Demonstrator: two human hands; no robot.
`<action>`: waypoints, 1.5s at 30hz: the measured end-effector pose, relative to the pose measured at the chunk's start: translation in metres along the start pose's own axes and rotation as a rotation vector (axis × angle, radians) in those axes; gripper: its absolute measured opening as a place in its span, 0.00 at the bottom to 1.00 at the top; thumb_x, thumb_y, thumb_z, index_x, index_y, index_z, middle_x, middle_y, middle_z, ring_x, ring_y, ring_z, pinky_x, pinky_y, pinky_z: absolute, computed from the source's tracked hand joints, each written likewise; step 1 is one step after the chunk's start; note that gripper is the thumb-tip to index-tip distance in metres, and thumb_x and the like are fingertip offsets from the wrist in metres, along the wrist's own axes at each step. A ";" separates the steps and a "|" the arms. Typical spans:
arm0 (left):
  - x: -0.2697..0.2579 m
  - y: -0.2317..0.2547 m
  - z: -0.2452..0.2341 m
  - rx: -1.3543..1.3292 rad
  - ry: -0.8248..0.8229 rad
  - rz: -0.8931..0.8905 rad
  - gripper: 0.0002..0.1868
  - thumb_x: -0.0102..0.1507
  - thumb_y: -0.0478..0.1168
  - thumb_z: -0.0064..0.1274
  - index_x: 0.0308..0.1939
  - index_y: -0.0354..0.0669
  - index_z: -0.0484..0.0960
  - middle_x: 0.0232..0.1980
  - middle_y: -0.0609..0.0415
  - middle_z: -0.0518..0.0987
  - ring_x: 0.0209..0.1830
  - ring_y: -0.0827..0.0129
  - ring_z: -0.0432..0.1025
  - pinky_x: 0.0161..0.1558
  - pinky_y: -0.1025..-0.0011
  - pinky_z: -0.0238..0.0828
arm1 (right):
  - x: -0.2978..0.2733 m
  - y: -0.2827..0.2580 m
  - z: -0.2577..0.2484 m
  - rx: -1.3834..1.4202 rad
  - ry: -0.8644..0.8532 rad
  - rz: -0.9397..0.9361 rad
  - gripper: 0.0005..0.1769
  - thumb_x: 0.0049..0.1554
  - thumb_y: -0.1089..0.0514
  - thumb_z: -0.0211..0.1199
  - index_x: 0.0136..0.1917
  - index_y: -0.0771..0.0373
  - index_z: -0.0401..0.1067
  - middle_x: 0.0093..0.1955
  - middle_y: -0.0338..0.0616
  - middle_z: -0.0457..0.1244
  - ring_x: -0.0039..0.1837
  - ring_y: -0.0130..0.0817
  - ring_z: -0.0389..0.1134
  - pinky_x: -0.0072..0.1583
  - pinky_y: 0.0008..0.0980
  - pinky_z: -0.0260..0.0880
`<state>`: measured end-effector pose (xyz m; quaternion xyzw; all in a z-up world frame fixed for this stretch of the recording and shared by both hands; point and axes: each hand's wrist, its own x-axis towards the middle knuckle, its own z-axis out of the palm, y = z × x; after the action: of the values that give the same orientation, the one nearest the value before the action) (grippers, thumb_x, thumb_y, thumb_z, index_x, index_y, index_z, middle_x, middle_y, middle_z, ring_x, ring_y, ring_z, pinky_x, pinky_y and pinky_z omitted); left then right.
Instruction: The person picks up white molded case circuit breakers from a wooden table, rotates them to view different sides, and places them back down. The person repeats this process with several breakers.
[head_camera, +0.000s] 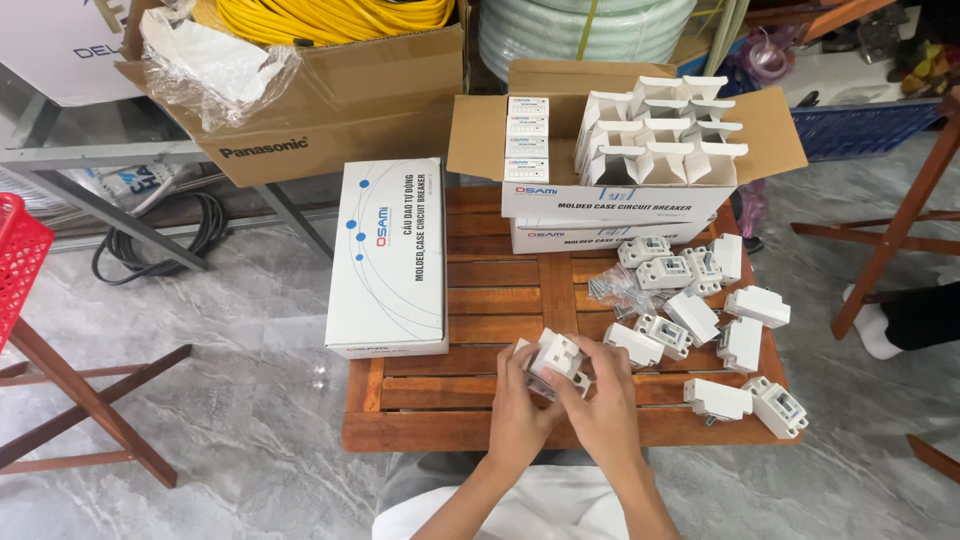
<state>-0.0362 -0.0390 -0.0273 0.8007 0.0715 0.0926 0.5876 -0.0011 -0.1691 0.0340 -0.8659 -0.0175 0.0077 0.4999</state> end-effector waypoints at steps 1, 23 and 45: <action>-0.001 0.002 -0.001 -0.040 0.000 -0.012 0.40 0.64 0.44 0.72 0.76 0.51 0.67 0.76 0.48 0.66 0.65 0.54 0.77 0.49 0.57 0.83 | 0.000 -0.001 -0.002 -0.083 -0.047 0.005 0.34 0.58 0.44 0.77 0.76 0.50 0.76 0.63 0.42 0.66 0.62 0.37 0.73 0.66 0.35 0.72; -0.003 -0.022 -0.010 -0.219 0.058 0.170 0.40 0.70 0.44 0.67 0.80 0.41 0.61 0.83 0.43 0.72 0.83 0.53 0.69 0.77 0.58 0.72 | -0.021 0.043 0.008 -0.071 0.006 -0.362 0.25 0.67 0.52 0.69 0.76 0.54 0.78 0.77 0.45 0.59 0.80 0.41 0.60 0.81 0.43 0.63; 0.009 -0.046 -0.021 -0.167 -0.086 0.301 0.22 0.71 0.34 0.66 0.67 0.48 0.76 0.69 0.46 0.80 0.70 0.55 0.77 0.69 0.60 0.75 | 0.038 0.085 -0.011 0.110 0.150 -0.217 0.16 0.68 0.65 0.65 0.68 0.64 0.78 0.68 0.48 0.74 0.70 0.39 0.73 0.73 0.36 0.74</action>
<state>-0.0330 -0.0036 -0.0642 0.7541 -0.0823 0.1510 0.6339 0.0392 -0.2196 -0.0344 -0.8283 -0.0734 -0.1102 0.5444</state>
